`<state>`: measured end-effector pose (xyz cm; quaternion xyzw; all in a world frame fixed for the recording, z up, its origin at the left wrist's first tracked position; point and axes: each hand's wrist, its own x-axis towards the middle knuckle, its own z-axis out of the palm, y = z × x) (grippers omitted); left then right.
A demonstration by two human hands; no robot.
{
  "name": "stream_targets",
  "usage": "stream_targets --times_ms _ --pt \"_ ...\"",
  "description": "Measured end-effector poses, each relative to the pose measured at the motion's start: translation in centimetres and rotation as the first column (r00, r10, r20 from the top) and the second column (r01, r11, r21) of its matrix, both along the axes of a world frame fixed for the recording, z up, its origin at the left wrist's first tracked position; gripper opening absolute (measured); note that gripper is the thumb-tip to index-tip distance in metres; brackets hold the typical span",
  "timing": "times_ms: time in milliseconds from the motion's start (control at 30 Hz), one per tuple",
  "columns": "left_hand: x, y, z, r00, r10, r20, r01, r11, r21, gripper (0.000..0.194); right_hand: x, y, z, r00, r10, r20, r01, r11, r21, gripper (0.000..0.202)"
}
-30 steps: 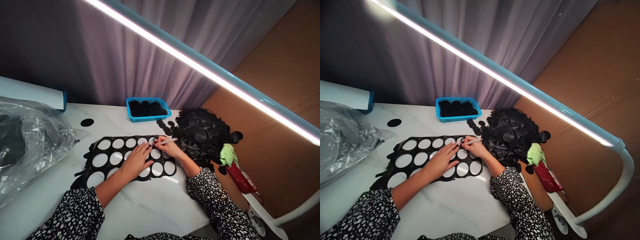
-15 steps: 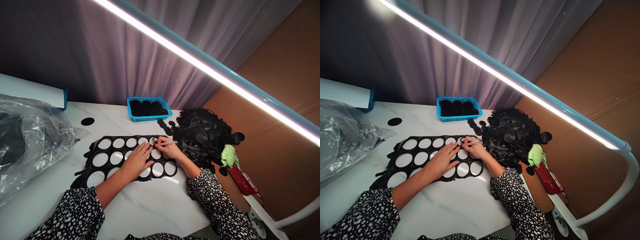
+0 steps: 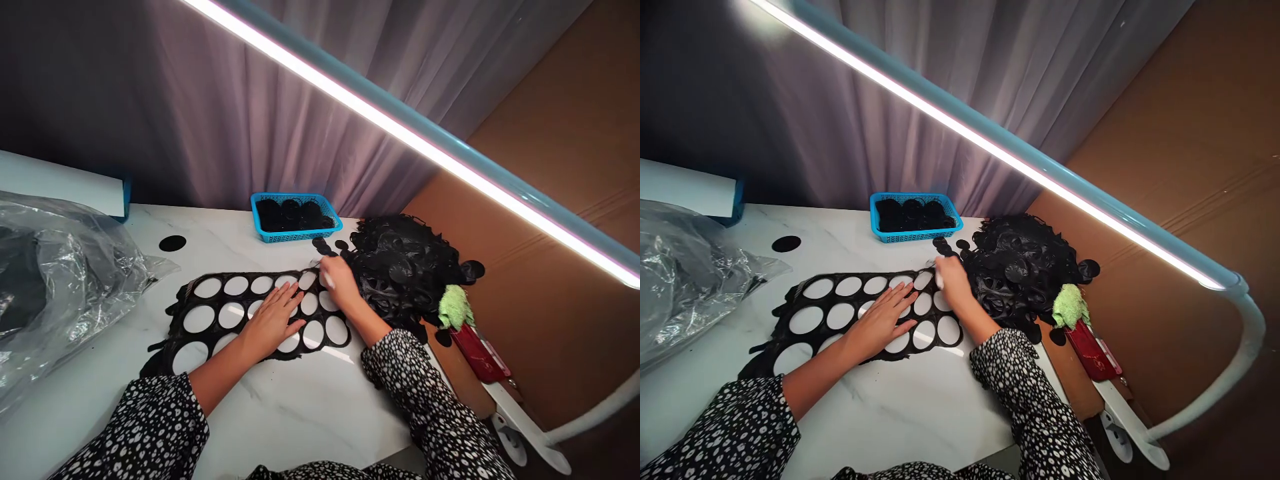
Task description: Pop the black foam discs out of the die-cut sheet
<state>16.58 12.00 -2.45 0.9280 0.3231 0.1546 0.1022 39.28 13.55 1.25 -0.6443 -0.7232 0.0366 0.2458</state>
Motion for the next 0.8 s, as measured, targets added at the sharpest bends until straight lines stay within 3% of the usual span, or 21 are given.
stream_targets --times_ms 67,100,167,300,367,433,500,667,733,800 --pt "0.0 0.1 0.2 1.0 -0.001 -0.006 0.001 1.0 -0.007 0.052 2.0 1.3 0.7 0.962 -0.26 -0.081 0.266 0.96 0.08 0.016" --pt "-0.1 0.1 0.4 1.0 -0.005 -0.006 0.005 1.0 -0.014 0.052 3.0 1.7 1.0 0.933 -0.322 -0.161 0.338 0.937 0.089 0.016" --pt "-0.2 0.1 0.9 1.0 -0.016 0.015 0.016 1.0 -0.016 0.052 4.1 1.8 1.1 0.873 -0.321 -0.368 0.356 0.934 0.031 0.018" --pt "-1.0 -0.6 1.9 0.99 -0.087 0.11 0.086 0.996 0.012 0.045 2.9 -0.5 0.4 0.617 -0.182 -0.766 0.071 0.982 -0.175 0.023" --pt "-1.6 -1.4 2.0 0.982 -0.146 0.117 0.147 0.989 0.001 0.04 1.4 -2.4 0.1 0.492 -0.16 -0.856 -0.111 0.963 -0.245 0.028" --pt "-2.0 -2.2 1.8 0.979 -0.182 0.09 0.183 0.983 -0.012 0.039 0.0 -4.2 0.0 0.434 -0.159 -0.887 -0.251 0.924 -0.288 0.03" --pt "-2.3 -2.8 1.4 0.98 -0.187 0.066 0.188 0.982 -0.013 0.043 -1.0 -5.6 0.1 0.46 -0.134 -0.878 -0.321 0.897 -0.305 0.029" --pt "-2.2 -3.4 0.9 0.984 -0.164 0.071 0.166 0.986 -0.025 0.047 -1.7 -6.8 0.3 0.713 0.035 -0.7 -0.275 0.933 -0.234 0.022" --pt "-2.1 -3.5 0.9 0.986 -0.152 0.064 0.154 0.988 -0.031 0.048 -1.4 -6.4 0.4 0.696 -0.021 -0.718 -0.164 0.969 -0.187 0.022" --pt "-2.0 -3.6 0.8 0.989 -0.136 0.06 0.138 0.99 -0.028 0.049 -0.8 -5.7 0.6 0.58 -0.118 -0.806 -0.017 0.987 -0.157 0.026"
